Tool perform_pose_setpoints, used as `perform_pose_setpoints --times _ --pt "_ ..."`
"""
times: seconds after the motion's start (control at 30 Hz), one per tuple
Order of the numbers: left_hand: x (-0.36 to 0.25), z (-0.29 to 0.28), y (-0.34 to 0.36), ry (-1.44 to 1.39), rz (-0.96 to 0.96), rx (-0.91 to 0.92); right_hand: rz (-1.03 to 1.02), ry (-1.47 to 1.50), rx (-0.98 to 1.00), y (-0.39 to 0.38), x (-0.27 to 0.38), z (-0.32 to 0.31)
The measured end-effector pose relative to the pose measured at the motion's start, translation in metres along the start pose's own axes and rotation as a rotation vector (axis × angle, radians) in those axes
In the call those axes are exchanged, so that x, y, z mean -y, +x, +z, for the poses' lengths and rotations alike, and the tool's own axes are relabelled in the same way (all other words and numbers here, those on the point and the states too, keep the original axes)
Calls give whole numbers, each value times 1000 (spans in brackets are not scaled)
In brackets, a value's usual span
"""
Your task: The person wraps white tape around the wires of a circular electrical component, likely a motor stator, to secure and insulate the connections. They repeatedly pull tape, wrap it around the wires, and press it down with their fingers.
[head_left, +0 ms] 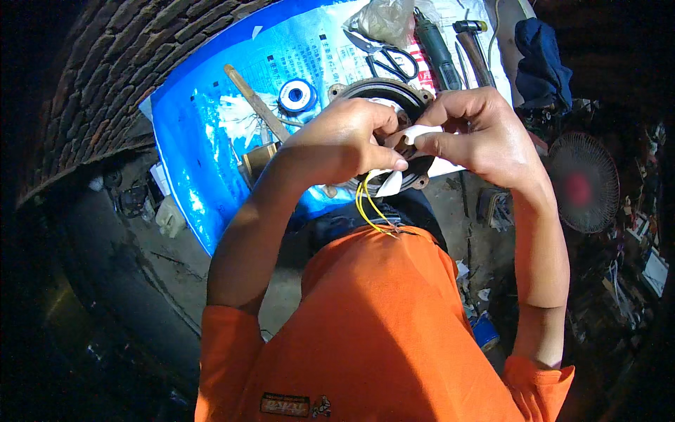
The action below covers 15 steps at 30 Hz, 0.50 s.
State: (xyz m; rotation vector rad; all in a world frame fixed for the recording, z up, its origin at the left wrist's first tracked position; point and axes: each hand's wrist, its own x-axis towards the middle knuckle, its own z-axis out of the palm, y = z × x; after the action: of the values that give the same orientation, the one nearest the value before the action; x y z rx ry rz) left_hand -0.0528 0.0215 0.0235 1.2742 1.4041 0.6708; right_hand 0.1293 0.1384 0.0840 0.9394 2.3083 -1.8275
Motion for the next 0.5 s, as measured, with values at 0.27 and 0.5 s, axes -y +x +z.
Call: perform_pose_setpoints --times 0.27,0.5 --pt "2 27 1 334 66 -504 -435 -903 -550 -9 -17 36" --pt "4 41 -19 289 169 -607 122 -252 -51 -37 -3 39"
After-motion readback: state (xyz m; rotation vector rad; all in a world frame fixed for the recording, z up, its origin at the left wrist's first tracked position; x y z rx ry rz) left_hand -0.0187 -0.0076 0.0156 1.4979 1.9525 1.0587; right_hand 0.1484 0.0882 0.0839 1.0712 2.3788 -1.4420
